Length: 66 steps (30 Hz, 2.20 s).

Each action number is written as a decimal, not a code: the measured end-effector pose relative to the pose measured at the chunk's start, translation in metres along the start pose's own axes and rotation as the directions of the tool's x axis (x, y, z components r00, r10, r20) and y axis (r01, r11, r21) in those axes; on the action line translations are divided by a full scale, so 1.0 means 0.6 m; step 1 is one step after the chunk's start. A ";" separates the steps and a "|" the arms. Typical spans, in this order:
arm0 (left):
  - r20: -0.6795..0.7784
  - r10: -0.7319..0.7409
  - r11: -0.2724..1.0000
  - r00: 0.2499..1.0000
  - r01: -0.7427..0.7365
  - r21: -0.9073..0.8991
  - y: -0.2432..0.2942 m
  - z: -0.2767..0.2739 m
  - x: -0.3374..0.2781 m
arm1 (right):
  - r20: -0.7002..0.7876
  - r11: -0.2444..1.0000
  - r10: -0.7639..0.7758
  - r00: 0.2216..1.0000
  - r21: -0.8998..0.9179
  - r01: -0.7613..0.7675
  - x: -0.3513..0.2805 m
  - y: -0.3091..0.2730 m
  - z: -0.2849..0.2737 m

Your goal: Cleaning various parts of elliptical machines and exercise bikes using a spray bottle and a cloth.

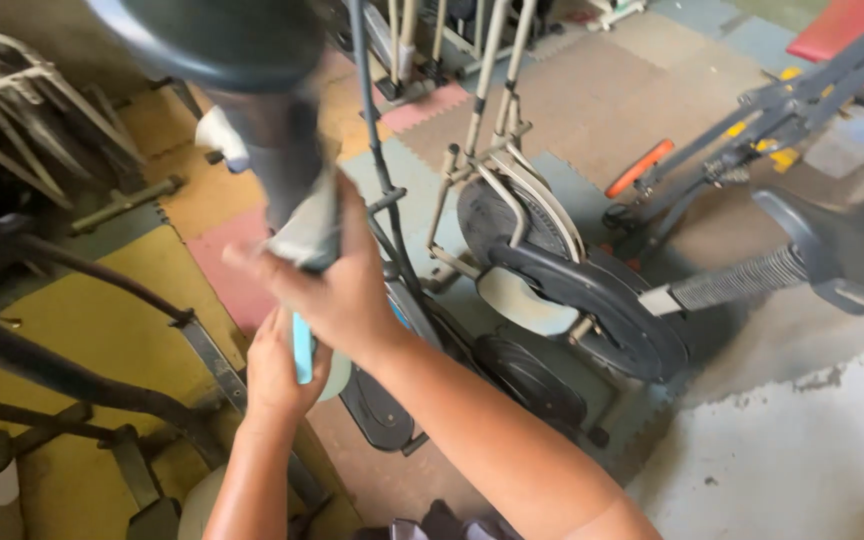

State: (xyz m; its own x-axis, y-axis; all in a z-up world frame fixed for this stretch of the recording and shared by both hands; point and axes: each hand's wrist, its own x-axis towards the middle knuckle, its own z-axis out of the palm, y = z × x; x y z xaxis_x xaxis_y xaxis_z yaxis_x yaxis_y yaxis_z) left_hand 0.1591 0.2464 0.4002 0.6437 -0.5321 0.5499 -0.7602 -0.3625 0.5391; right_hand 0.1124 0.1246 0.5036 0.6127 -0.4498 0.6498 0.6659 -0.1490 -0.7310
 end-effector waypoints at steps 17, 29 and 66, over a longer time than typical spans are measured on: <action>0.034 0.029 0.986 0.999 -0.023 -0.164 -0.061 -0.118 0.064 | -0.292 0.925 -0.252 0.923 -0.354 0.140 0.064 0.080 0.011; -0.040 0.103 0.968 0.994 -0.109 -0.227 -0.104 -0.143 0.099 | -0.351 0.928 -0.226 0.909 -0.362 0.091 0.083 0.092 0.004; 0.005 0.326 0.885 0.945 -0.304 -0.352 -0.029 -0.095 0.110 | -0.258 0.986 -0.017 0.966 -0.162 -0.026 0.002 0.070 0.013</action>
State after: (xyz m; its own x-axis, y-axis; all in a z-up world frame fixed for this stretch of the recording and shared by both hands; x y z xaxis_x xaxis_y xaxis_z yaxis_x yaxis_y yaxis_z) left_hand 0.2197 0.2614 0.4635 0.3598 -0.6255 0.6923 -0.8376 0.1103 0.5350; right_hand 0.1445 0.1247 0.4750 0.4707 -0.6595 0.5861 0.5716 -0.2782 -0.7719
